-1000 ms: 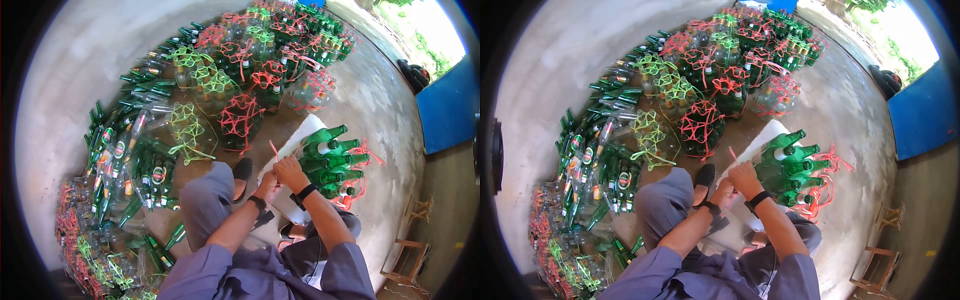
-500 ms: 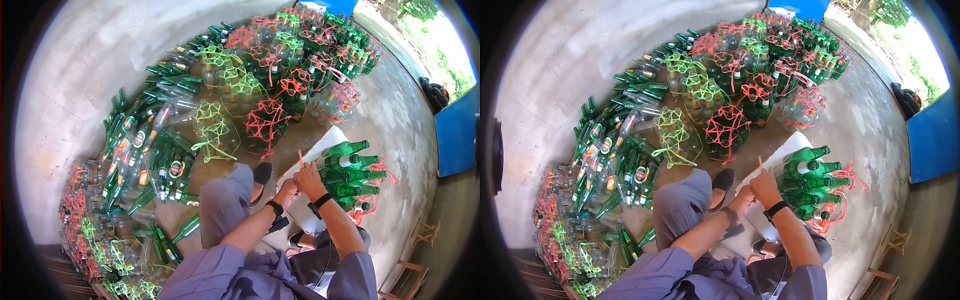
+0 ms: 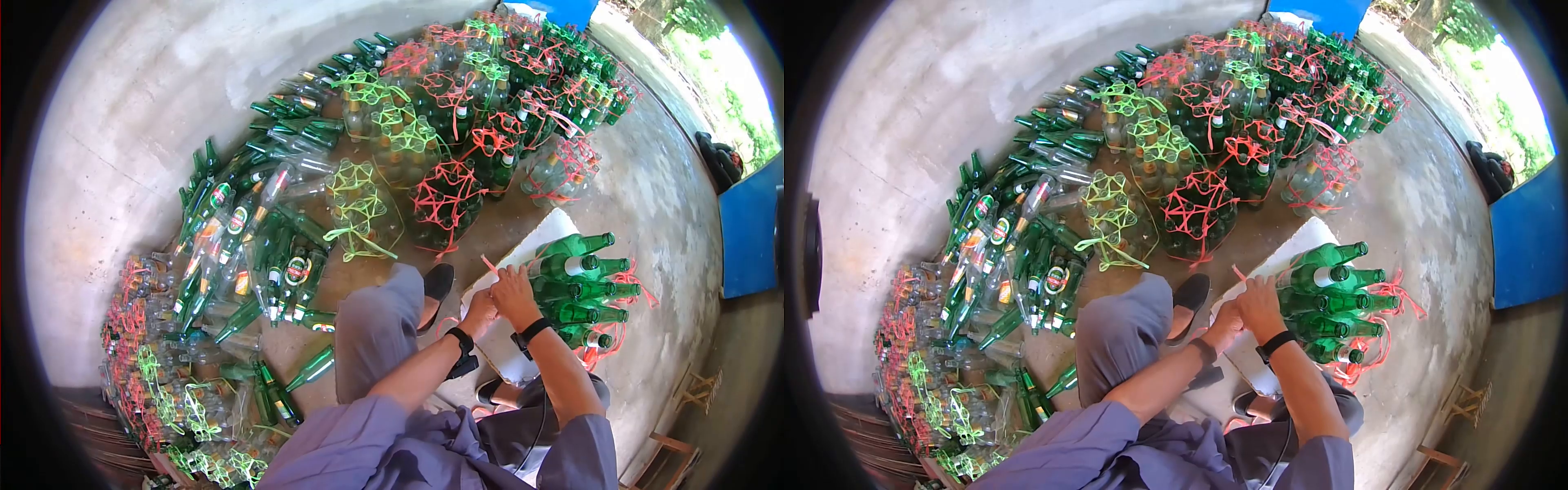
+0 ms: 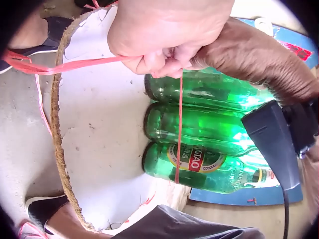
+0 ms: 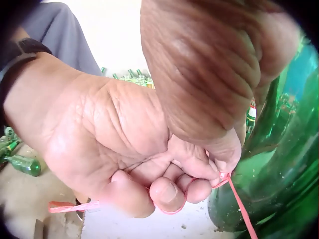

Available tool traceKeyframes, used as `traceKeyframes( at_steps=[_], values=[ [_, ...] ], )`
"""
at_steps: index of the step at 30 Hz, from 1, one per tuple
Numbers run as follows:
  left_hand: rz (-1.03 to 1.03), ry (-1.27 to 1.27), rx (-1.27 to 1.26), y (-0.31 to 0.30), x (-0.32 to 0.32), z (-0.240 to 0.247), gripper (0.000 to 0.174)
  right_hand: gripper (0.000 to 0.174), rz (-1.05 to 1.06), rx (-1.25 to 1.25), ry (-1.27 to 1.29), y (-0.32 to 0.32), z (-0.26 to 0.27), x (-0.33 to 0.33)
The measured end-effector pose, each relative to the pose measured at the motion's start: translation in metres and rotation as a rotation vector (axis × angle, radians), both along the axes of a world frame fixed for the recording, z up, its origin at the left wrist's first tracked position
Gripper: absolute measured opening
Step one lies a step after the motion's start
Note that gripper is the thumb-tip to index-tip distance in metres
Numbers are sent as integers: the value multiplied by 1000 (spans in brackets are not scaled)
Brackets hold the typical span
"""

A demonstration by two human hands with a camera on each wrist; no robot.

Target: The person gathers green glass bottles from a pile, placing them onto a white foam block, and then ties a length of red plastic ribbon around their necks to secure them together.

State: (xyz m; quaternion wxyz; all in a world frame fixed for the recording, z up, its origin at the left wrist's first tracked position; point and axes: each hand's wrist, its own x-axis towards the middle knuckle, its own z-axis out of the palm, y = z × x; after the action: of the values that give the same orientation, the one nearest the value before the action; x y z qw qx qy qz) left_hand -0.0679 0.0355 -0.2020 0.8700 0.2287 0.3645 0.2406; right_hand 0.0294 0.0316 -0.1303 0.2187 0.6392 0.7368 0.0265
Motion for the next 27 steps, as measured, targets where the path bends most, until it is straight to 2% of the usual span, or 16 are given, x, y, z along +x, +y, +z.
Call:
traceKeyframes(
  at_steps=[4, 6, 11, 14, 20, 21, 23, 27],
  values=[
    [49, -18, 19, -2, 4, -6, 9, 18, -33, -37, 30, 1, -10, 3],
    [191, -31, 28, -4, 8, -11, 13, 15, -38, -44, 15, 1, -11, 1],
    [149, -36, 41, 0, 9, -20, 14, 12, -56, -16, -9, 1, -14, -1],
    [121, 27, 61, 0, 9, -21, 13, 17, -122, -38, 105, 1, -16, 0],
    [111, 96, 70, 1, 1, -1, 7, 14, -37, 194, 204, -7, -18, 3],
    [108, 94, 65, 3, 0, -2, 7, 14, -40, 190, 202, -7, -14, 2],
    [-32, 168, 26, 6, -4, -4, 6, 13, -19, 149, 161, -7, -5, 0],
    [10, 81, -43, 2, -13, 19, 10, 21, 9, 172, 98, -13, -2, -6]
  ],
)
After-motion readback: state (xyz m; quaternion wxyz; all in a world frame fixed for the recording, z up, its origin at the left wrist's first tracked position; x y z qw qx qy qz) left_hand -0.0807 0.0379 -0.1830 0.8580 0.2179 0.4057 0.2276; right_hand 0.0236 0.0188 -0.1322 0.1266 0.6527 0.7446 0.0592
